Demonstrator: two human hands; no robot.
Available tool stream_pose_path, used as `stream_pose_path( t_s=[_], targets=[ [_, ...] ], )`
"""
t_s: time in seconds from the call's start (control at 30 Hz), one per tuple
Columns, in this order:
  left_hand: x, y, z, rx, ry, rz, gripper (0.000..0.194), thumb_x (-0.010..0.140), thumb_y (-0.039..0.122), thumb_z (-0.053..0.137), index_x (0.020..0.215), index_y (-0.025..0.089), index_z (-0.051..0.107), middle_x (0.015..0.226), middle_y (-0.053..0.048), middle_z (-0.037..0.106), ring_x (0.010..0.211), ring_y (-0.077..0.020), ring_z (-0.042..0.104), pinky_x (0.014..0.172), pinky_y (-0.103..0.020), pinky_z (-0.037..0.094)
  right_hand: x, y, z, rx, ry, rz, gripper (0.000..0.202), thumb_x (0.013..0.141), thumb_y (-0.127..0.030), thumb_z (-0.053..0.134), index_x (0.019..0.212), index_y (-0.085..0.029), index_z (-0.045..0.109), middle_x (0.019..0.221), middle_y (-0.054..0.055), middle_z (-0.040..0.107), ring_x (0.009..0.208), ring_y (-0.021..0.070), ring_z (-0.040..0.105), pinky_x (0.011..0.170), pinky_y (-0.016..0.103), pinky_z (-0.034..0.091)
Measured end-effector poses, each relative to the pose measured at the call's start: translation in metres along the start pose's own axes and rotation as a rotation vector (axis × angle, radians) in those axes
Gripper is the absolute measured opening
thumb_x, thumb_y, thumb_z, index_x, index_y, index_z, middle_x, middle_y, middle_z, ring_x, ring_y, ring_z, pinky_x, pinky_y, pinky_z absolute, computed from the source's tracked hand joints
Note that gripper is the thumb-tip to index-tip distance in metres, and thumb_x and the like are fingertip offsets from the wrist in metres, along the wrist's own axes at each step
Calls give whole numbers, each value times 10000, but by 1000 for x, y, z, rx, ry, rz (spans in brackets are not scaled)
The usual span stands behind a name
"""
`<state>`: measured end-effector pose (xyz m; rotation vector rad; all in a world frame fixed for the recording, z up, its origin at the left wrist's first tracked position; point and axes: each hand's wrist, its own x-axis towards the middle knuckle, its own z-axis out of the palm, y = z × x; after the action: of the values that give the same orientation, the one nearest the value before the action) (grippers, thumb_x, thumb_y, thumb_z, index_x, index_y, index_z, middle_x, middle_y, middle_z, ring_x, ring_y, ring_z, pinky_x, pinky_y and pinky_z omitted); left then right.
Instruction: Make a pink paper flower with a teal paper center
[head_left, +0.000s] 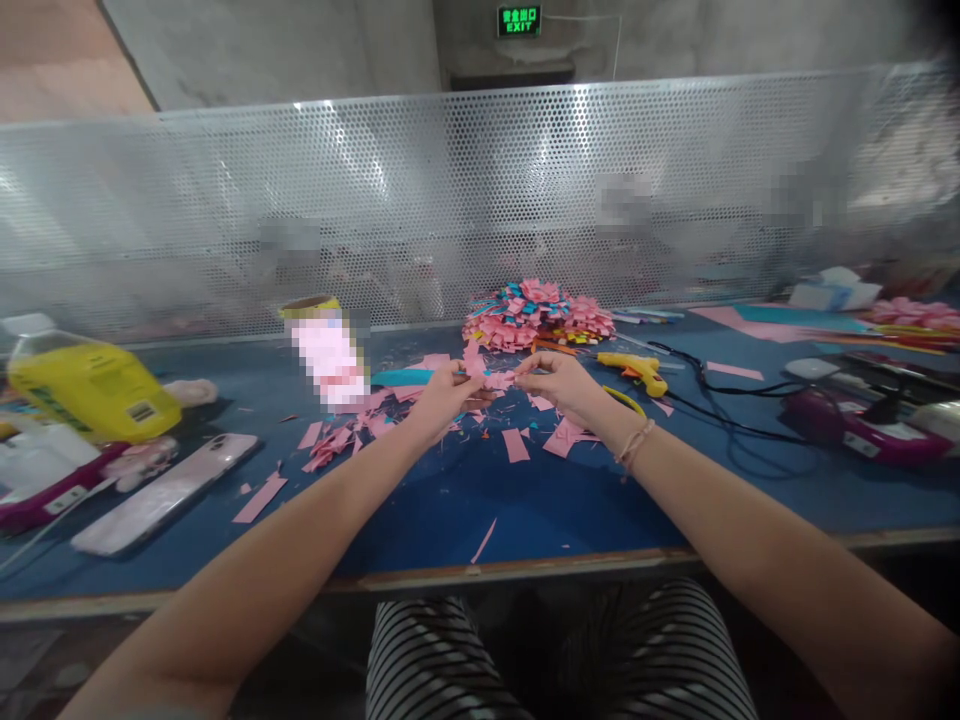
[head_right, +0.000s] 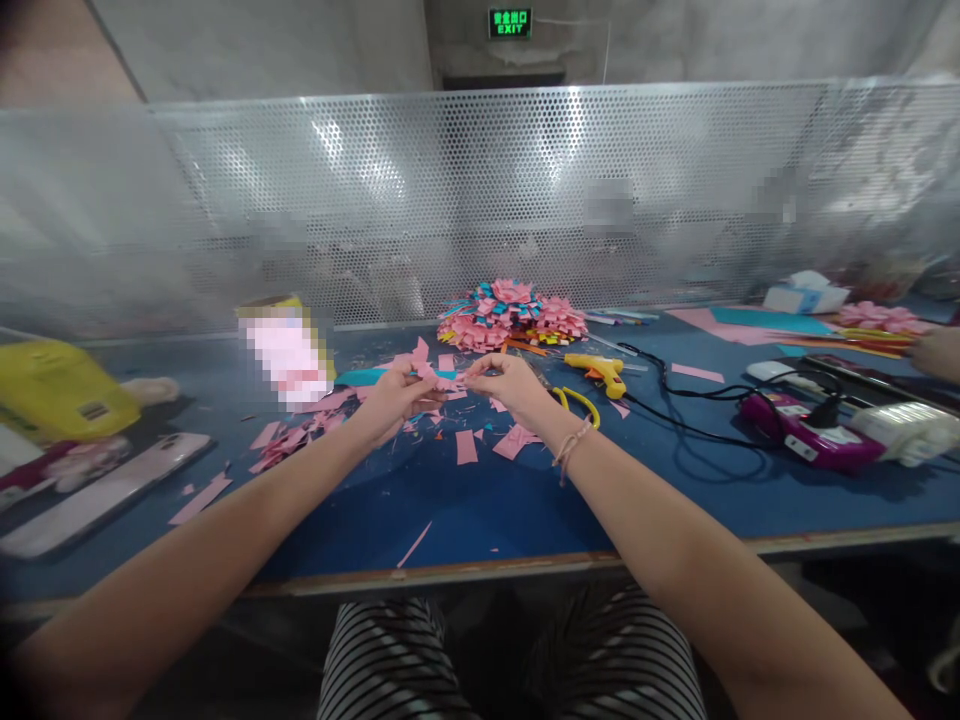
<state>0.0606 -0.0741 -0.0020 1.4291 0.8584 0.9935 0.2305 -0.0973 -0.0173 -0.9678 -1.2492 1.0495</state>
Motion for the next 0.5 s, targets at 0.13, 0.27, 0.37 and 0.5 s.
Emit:
stream_pose_path(
  t_s=[0.13, 0.27, 0.37, 0.5],
  targets=[
    [1, -1, 0, -22, -6, -7, 138, 695, 145, 566, 688, 167, 429, 637, -12, 606, 596, -120, 613, 608, -262, 492, -1, -2, 2, 106, -9, 28, 198, 541, -307, 709, 626, -166, 600, 672, 11, 609, 655, 111, 568, 695, 279, 457],
    [2, -1, 0, -35, 16, -29, 130, 694, 123, 559, 689, 166, 437, 613, -6, 599, 580, -116, 609, 611, -263, 493, -1, -3, 1, 201, 4, 16, 191, 547, -273, 713, 640, -173, 579, 673, -6, 590, 684, 105, 578, 746, 284, 462],
    [1, -1, 1, -57, 29, -46, 130, 697, 116, 560, 704, 165, 439, 602, -1, 595, 574, -112, 607, 628, -273, 496, -2, -6, 0, 215, 3, 9, 205, 541, -236, 716, 669, -174, 569, 683, -21, 575, 666, 85, 567, 751, 271, 462],
    [1, -1, 1, -65, 26, -52, 140, 696, 114, 568, 707, 163, 437, 610, -4, 601, 571, -109, 606, 643, -279, 499, -3, -9, 1, 215, -16, 29, 214, 540, -245, 716, 652, -169, 550, 671, -18, 563, 671, 88, 563, 751, 269, 457]
  ],
)
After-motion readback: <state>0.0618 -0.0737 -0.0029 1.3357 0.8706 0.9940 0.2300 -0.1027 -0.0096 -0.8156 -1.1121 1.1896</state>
